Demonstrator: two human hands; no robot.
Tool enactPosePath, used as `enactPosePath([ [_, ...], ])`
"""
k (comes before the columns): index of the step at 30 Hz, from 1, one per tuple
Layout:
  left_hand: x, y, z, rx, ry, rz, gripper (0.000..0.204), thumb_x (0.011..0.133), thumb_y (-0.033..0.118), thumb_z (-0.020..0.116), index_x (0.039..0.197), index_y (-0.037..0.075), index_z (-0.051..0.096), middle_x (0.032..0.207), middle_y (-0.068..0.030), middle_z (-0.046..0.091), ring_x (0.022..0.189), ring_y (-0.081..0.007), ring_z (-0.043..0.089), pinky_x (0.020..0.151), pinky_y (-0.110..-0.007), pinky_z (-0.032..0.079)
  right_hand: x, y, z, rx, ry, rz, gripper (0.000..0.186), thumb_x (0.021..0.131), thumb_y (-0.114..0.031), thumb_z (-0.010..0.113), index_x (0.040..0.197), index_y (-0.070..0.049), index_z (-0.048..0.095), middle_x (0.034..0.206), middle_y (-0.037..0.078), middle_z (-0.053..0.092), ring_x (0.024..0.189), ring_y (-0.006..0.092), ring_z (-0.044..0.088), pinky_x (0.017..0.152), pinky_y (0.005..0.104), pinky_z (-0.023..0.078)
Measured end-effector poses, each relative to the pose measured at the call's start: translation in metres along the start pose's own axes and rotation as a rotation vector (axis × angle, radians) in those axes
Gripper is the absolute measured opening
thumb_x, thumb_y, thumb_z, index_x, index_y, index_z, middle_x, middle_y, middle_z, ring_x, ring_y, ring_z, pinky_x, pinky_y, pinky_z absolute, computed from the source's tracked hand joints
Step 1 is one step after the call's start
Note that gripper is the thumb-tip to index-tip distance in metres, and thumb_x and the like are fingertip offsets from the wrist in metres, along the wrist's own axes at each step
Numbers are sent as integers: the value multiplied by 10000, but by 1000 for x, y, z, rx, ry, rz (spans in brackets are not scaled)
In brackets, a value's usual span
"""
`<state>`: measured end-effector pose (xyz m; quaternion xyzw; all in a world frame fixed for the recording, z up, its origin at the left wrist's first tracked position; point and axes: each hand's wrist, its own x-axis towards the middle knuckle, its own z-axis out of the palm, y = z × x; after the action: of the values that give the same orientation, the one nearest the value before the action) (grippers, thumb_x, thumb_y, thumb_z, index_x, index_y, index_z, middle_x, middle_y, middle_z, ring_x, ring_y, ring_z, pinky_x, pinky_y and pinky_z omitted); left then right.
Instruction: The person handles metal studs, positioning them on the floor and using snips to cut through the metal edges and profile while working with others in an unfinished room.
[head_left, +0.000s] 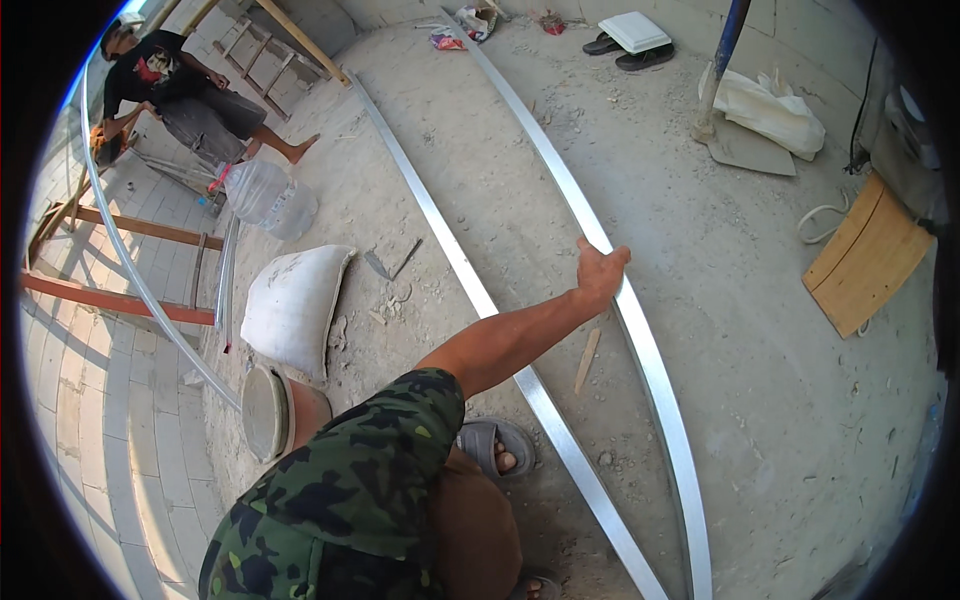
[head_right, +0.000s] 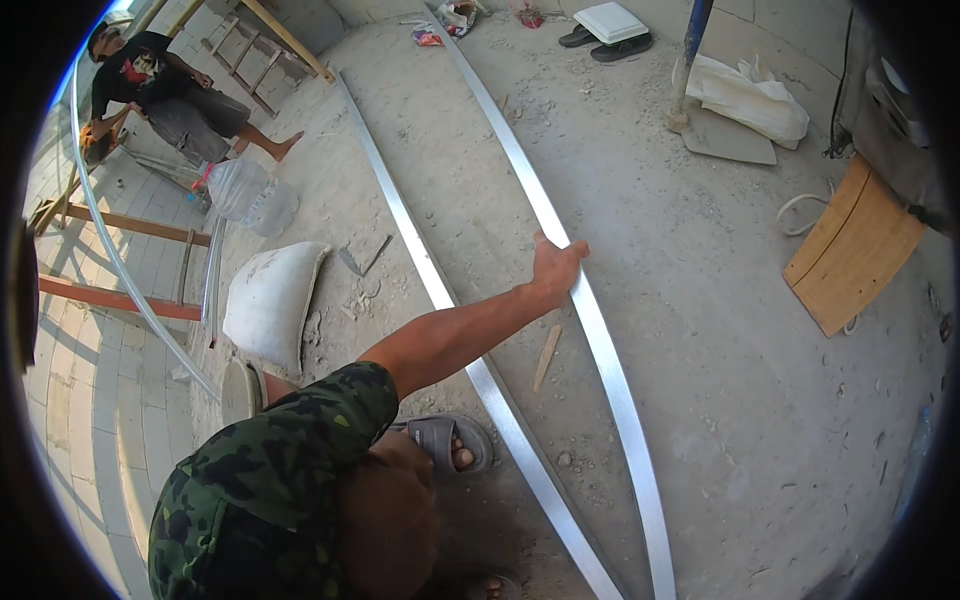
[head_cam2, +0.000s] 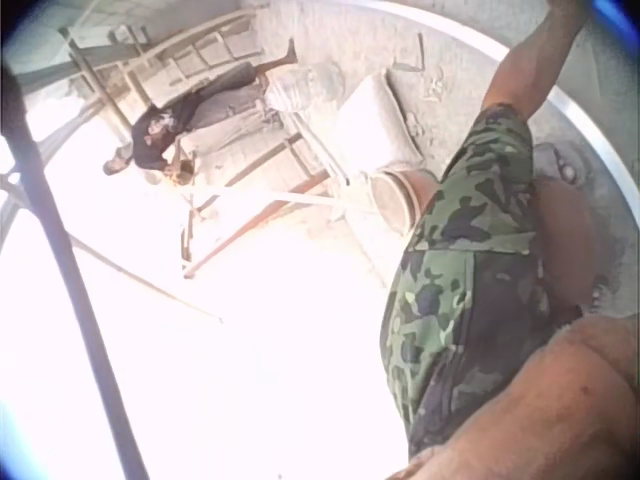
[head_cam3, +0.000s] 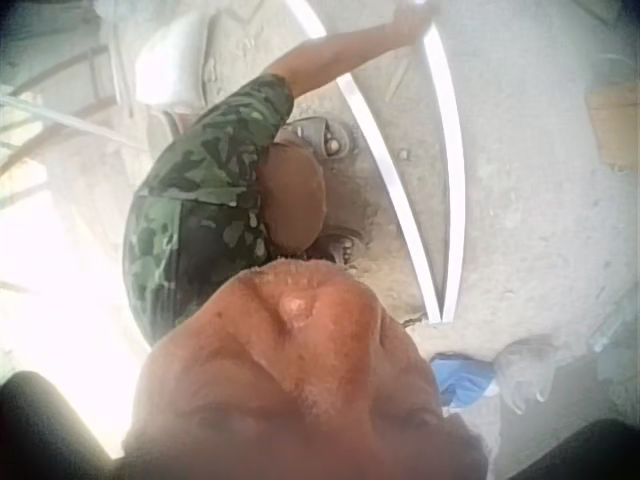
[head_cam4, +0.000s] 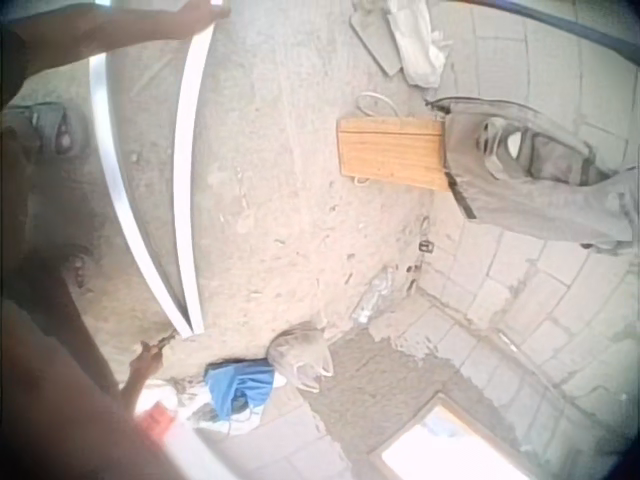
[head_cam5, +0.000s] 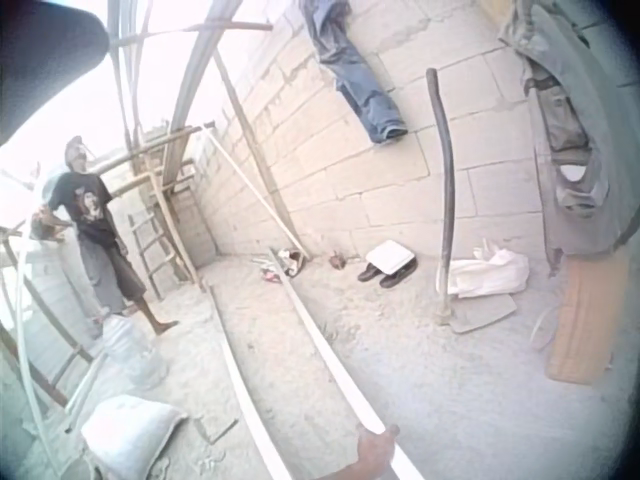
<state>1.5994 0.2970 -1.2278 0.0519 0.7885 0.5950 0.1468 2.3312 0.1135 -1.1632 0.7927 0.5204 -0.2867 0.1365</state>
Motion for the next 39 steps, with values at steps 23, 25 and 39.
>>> enactPosePath([
  [23,-1,2,-38,241,-226,-56,1033,770,385,706,1381,-205,119,1289,-375,421,1222,-394,470,1041,-344,386,36,-22,-66,-180,32,-332,875,774,-678,597,1363,-49,447,1266,232,550,1116,437,537,939,522,436],
  [25,0,18,-64,379,-227,-11,1045,767,451,704,1376,-200,158,1293,-381,413,1237,-403,453,1044,-377,384,29,-98,-100,-211,301,-457,830,801,-613,616,1339,-3,448,1290,247,514,1147,437,507,971,520,412],
  [39,70,-29,-251,39,239,-509,931,682,399,828,1295,-81,318,1135,-223,533,963,-329,587,720,-558,510,32,-348,-17,-358,-88,-1040,713,777,-394,750,1277,42,490,1215,271,549,1169,428,500,963,470,443],
])
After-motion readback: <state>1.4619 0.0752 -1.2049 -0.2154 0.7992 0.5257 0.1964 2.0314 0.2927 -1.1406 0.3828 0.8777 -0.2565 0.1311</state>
